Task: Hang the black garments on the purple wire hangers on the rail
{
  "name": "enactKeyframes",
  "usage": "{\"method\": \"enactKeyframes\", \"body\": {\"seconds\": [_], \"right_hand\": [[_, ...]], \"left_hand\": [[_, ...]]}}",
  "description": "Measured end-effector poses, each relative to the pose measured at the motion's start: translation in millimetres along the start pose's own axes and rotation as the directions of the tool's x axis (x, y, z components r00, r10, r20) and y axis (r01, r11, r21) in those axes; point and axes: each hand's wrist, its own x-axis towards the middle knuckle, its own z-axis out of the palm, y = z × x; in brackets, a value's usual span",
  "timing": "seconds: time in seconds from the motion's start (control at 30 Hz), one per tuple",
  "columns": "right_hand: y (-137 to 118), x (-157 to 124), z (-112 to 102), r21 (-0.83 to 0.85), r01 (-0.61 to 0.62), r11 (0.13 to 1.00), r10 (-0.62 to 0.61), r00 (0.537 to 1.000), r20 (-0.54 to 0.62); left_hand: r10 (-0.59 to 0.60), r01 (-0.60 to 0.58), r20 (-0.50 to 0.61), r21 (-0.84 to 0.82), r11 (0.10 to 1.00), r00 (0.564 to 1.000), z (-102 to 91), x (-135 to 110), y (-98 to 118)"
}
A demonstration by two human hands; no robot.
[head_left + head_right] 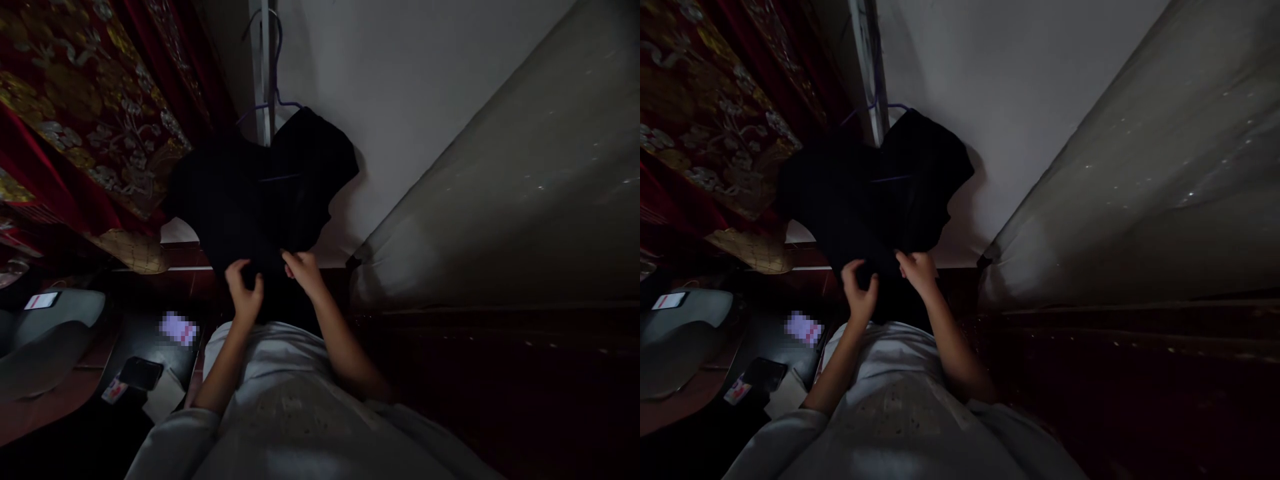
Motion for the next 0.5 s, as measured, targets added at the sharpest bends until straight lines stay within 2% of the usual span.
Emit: {"method": "enactKeyframes", "body": {"seconds": [0.07,0.13,0.23,0.33,0.5], "right_hand": [[-6.0,-6.9,7.1,0.035,-0.001,0.999,-0.001,0.997,0.074],[-12.0,-13.1,11.6,0.069,0.017,0.997,-0.026,0.991,0.128],[-16.5,-17.9,14.3,0.121,0.06,0.991,-0.075,0.99,0.122],[-16.0,-17.6,15.1,0.21,0.083,0.974,-0.106,0.99,0.097],[-15.7,-17.4,14.9,0.309,0.04,0.95,-0.086,0.987,0.137]], "left_hand": [[0.024,-0.009,0.198,-0.075,0.997,0.98,16.8,-0.4,5.9],[-0.001,0.034,0.264,-0.123,0.992,0.964,30.1,2.4,8.3],[-0.06,0.097,0.268,-0.128,0.987,0.961,37.8,10.4,9.3],[-0.07,0.11,0.267,-0.137,0.984,0.961,34.9,15.8,12.0],[-0.05,0.09,0.246,-0.153,0.984,0.968,29.4,12.2,14.9]]}}
